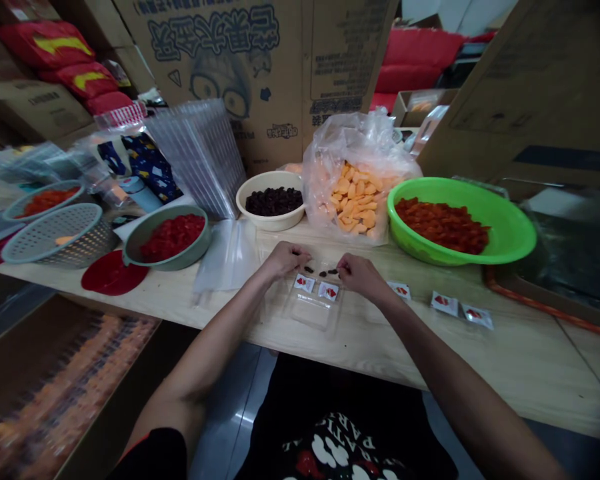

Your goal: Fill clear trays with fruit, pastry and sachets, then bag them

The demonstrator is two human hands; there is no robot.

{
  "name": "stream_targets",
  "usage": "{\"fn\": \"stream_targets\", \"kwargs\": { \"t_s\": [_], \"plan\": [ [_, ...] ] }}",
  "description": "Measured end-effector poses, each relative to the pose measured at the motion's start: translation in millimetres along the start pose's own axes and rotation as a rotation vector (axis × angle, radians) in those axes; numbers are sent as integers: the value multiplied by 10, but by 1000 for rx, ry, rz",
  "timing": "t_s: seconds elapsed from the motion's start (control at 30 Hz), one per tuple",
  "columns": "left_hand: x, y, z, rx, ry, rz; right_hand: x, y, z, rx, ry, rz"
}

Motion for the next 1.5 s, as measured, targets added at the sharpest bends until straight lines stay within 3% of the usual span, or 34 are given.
{"fn": "stream_targets", "kwargs": {
  "t_s": [0.07, 0.13, 0.27, 0.53, 0.6, 0.7, 0.8, 0.87, 0.93, 1.07, 1.17, 1.3, 1.5],
  "plan": [
    [43, 60, -18, -82, 332, -43, -38, -51, 20, 7, -92, 29],
    [11, 91, -21, -122, 495, -6, -52, -74, 38, 27, -127, 53],
    [-96, 93, 2, -139, 582, 59, 21, -85, 9, 60, -157, 72],
    [-177, 102, 65, -101, 676, 7, 111, -184, -8, 225, -100, 66],
    [-153, 59, 52, -87, 668, -13, 291, -183, -169, 142, 57, -45],
    [-97, -39, -13, -78, 640, -41, 705, -260, -656, -77, 353, -255],
    [-110, -95, -156, -75, 536, -122, 1009, -427, -1131, -221, 635, -333],
    [-262, -81, -317, -108, 441, -144, 1062, -508, -1276, -229, 749, -299],
    [-548, -27, -533, -184, 396, -97, 1011, -535, -1291, -219, 717, -259],
    [-1207, 140, -946, -316, 512, 23, 783, -491, -1180, -244, 246, -320],
    [-1536, 255, -1094, -348, 621, 87, 597, -461, -1124, -240, -15, -398],
    [-1680, 347, -1072, -309, 682, 143, 428, -480, -1197, -206, -59, -365],
    [-1667, 385, -973, -280, 689, 174, 507, -601, -1299, -6, -106, -243]
  ]
}}
Point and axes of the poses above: each hand's wrist, its own y-axis towards the middle knuckle, its own x-axis out of the back of the hand, z = x × y, the point moved 5 cm from there along y, towards the middle knuckle, and after that the axes turned 1 degree about x, right-handed, at the moved point
